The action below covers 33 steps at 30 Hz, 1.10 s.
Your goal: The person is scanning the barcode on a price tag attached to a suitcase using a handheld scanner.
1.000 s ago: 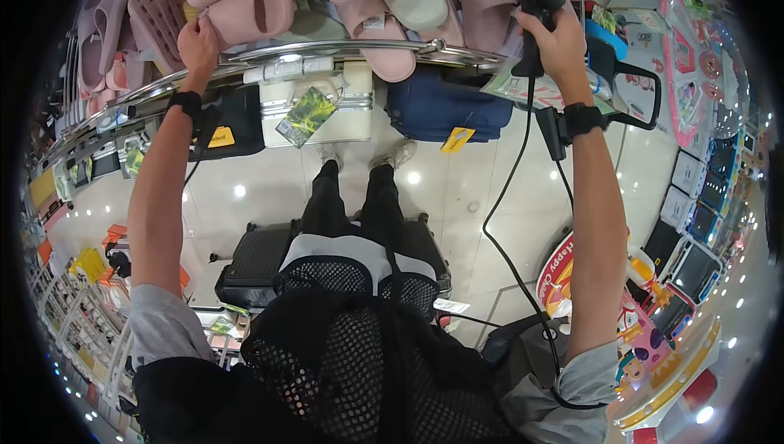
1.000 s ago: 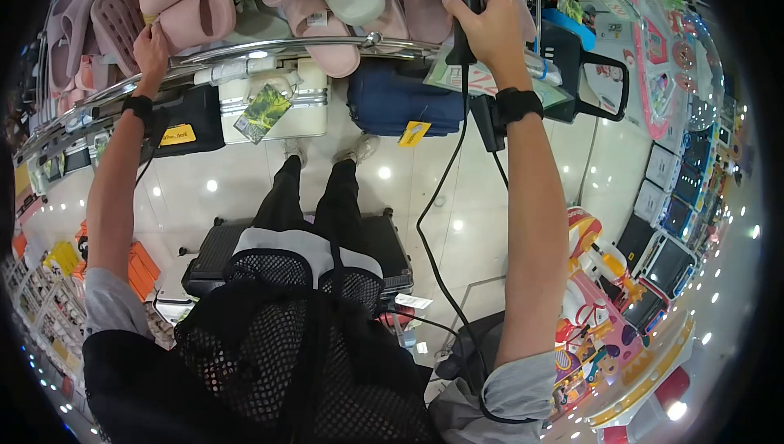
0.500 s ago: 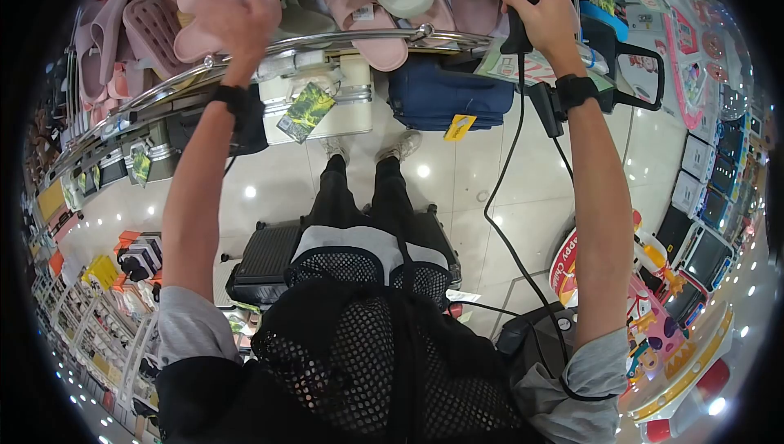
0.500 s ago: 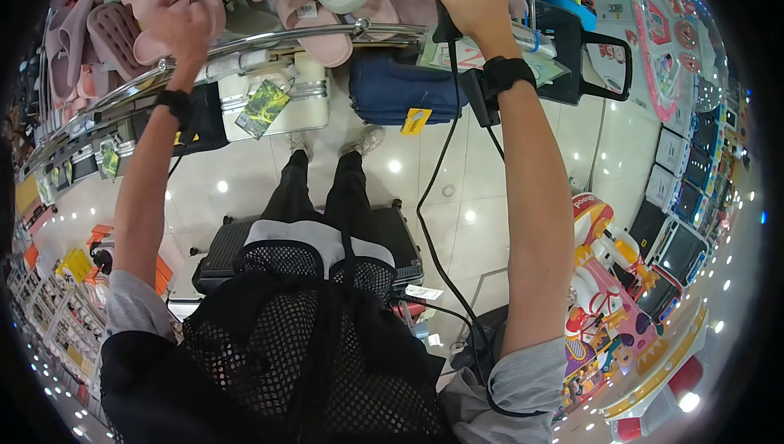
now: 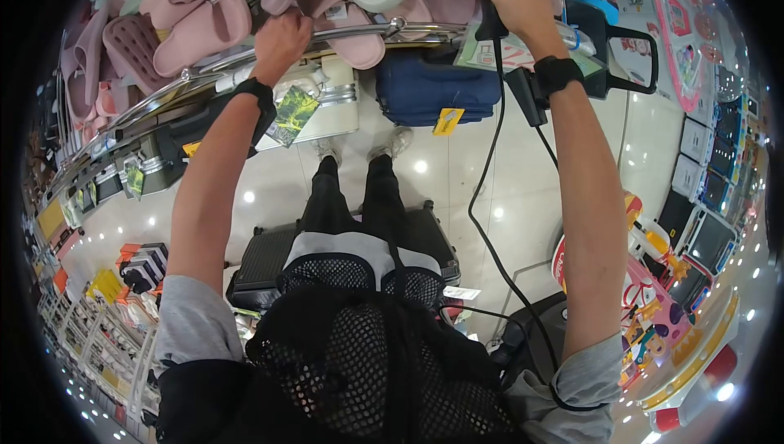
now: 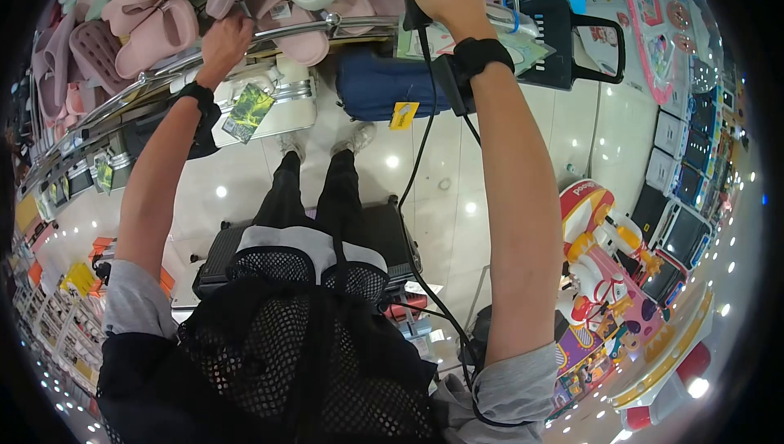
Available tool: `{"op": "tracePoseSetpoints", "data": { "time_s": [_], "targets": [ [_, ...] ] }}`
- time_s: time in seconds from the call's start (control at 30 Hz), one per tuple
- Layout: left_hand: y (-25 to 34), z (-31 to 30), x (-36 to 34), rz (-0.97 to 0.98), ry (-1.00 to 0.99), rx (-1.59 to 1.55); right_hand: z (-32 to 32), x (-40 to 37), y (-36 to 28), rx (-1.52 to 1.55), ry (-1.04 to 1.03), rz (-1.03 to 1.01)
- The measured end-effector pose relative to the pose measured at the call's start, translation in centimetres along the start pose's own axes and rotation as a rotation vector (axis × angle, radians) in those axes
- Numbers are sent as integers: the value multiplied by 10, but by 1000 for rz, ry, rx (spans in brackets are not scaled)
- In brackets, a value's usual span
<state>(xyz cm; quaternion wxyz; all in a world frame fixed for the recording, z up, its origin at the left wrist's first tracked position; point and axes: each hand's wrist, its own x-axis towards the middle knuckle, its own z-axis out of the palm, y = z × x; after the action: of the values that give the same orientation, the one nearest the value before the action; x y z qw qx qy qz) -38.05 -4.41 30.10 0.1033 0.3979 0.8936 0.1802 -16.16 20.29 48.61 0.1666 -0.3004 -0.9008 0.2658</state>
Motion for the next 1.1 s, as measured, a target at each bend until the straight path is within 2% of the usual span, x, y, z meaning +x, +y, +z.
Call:
{"op": "tracePoseSetpoints", "data": {
  "time_s": [0.07,0.13,0.17,0.23,0.27,0.33,0.4,0.47,0.53,0.63,0.73,0.87,0.97,1.1],
  "targets": [
    [-1,5,3,-62,-36,33,0,0,0,48,-24,12],
    [-11,12,7,62,-31,160,1,0,1,30,-32,25],
    [-15,15,8,59,-28,158,0,1,2,11,-37,32],
    [-20,15,10,425,-41,398,0,1,0,5,-39,39],
    [-22,16,10,421,-36,395,0,0,-1,0,-40,48],
    [-22,16,9,530,74,325,-1,-1,-2,-30,-44,44],
    [-22,19,8,485,59,334,2,0,5,-58,-53,43],
    [-26,24,8,434,47,351,10,5,22,142,-128,-38],
    [-28,32,12,205,-20,291,11,5,21,87,-124,-65],
    [-25,32,12,127,-41,304,12,6,20,51,-89,-54],
    [-22,31,12,79,-36,291,12,4,20,105,-69,-41],
    [-26,35,11,94,28,267,10,3,14,26,-55,-52],
    [-27,34,9,67,6,300,10,1,14,42,-36,-140],
    [-21,28,7,92,63,324,7,1,10,26,-112,-70]
  ]
}}
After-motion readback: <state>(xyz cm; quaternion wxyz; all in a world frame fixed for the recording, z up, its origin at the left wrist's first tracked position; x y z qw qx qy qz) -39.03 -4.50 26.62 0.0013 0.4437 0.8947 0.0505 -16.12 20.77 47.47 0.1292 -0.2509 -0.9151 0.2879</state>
